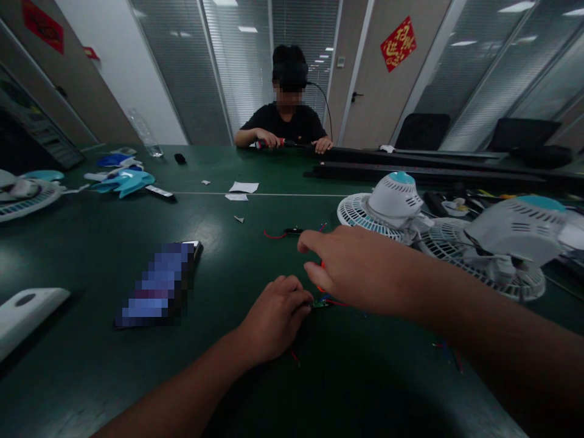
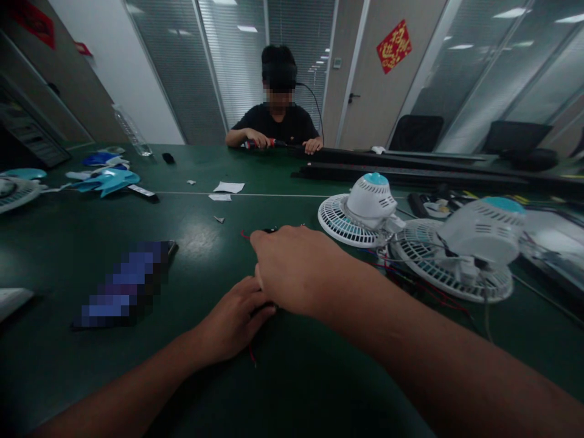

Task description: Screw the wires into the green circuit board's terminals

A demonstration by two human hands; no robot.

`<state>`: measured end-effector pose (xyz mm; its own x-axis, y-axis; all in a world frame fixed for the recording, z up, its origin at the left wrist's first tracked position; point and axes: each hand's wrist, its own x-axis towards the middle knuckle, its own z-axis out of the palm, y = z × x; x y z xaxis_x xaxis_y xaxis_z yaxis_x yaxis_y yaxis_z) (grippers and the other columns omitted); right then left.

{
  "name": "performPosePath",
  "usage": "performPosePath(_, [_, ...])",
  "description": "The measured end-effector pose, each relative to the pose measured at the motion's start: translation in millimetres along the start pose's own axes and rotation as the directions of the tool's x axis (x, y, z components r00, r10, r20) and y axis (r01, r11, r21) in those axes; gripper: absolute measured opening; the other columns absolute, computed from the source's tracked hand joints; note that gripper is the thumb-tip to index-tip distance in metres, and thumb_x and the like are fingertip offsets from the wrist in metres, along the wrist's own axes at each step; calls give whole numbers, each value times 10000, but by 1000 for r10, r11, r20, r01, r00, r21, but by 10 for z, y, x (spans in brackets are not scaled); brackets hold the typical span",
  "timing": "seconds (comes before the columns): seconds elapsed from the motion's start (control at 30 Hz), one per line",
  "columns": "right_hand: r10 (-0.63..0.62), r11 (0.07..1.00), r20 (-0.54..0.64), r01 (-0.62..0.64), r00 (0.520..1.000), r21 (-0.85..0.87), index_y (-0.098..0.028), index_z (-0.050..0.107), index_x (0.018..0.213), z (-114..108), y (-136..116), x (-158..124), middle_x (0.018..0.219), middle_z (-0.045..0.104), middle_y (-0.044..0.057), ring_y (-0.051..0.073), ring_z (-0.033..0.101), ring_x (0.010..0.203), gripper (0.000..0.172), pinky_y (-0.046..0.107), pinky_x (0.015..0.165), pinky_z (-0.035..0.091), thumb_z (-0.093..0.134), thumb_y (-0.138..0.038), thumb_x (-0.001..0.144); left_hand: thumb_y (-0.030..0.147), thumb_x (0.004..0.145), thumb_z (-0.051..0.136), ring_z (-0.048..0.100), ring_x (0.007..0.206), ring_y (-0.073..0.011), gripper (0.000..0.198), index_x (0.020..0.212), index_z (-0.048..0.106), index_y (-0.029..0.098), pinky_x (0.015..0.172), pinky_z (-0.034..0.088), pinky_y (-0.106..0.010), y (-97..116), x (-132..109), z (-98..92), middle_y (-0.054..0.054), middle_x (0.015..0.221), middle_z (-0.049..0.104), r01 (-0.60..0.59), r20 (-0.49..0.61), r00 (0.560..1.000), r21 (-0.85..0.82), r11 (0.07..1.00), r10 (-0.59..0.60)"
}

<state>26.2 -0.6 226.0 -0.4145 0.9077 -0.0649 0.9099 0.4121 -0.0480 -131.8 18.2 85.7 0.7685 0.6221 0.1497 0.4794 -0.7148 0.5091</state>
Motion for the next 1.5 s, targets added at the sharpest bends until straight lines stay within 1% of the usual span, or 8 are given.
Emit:
performPosePath(0.43, [13,999,16,-13,1000,31,-154,579,1182,-10,12,-20,899,706,113,240,642,745,356,327,597,370,444,-249,867,121,899,537,545,943,-229,149,935,666,185,900,452,-404,23,3,-22,-65,981,596,26,20,999,-2,1000,-26])
performPosePath(0.53, [66,998,-3,-66,998,-11,-173,605,1133,-28,-7,-14,794,687,95,247,628,685,351,323,547,345,426,-360,897,117,892,540,546,944,-227,148,928,663,191,902,454,-401,23,0,-19,-60,975,592,17,7,1000,-7,1000,-17])
performPosePath(0.67, [129,990,-35,-131,991,-55,-205,673,954,-40,-16,-5,736,672,97,281,629,698,530,349,547,351,269,-547,930,119,893,537,550,937,-229,158,929,668,199,905,451,-410,21,-3,-12,-58,960,590,22,-2,1000,-3,1000,-22])
performPosePath(0.77, [99,991,-11,-100,995,-89,-198,682,891,-36,0,2,757,684,108,278,640,717,505,350,550,341,253,-459,948,122,898,534,549,942,-231,165,951,673,194,904,449,-413,20,-1,-14,-62,972,596,23,6,1000,2,1000,-23])
performPosePath(0.9, [82,992,39,-78,996,-103,-178,668,971,-31,12,22,787,694,110,251,637,689,326,326,514,296,374,-293,889,126,902,538,547,945,-229,170,976,676,194,896,449,-405,30,3,-26,-62,987,604,35,38,999,10,999,-36])
performPosePath(1.0, [75,996,55,-72,996,-51,-172,652,1041,-27,12,30,831,701,109,243,632,703,315,323,524,298,411,-240,850,127,903,540,544,941,-225,166,973,676,192,892,448,-396,35,6,-28,-61,996,606,43,35,998,9,999,-43])
performPosePath(1.33, [48,999,37,-48,998,5,-166,599,1164,4,41,15,940,705,124,267,644,793,362,349,605,363,439,-272,857,130,904,538,539,939,-222,158,974,664,195,888,443,-392,-6,1,-3,-58,998,603,17,12,1000,4,1000,-17])
performPosePath(1.5, [51,999,31,-52,998,16,-165,575,1197,4,44,-4,909,703,111,248,637,769,373,333,598,361,451,-288,868,120,898,545,538,936,-223,156,971,667,184,885,444,-390,17,18,-21,-62,995,601,34,25,999,8,999,-34])
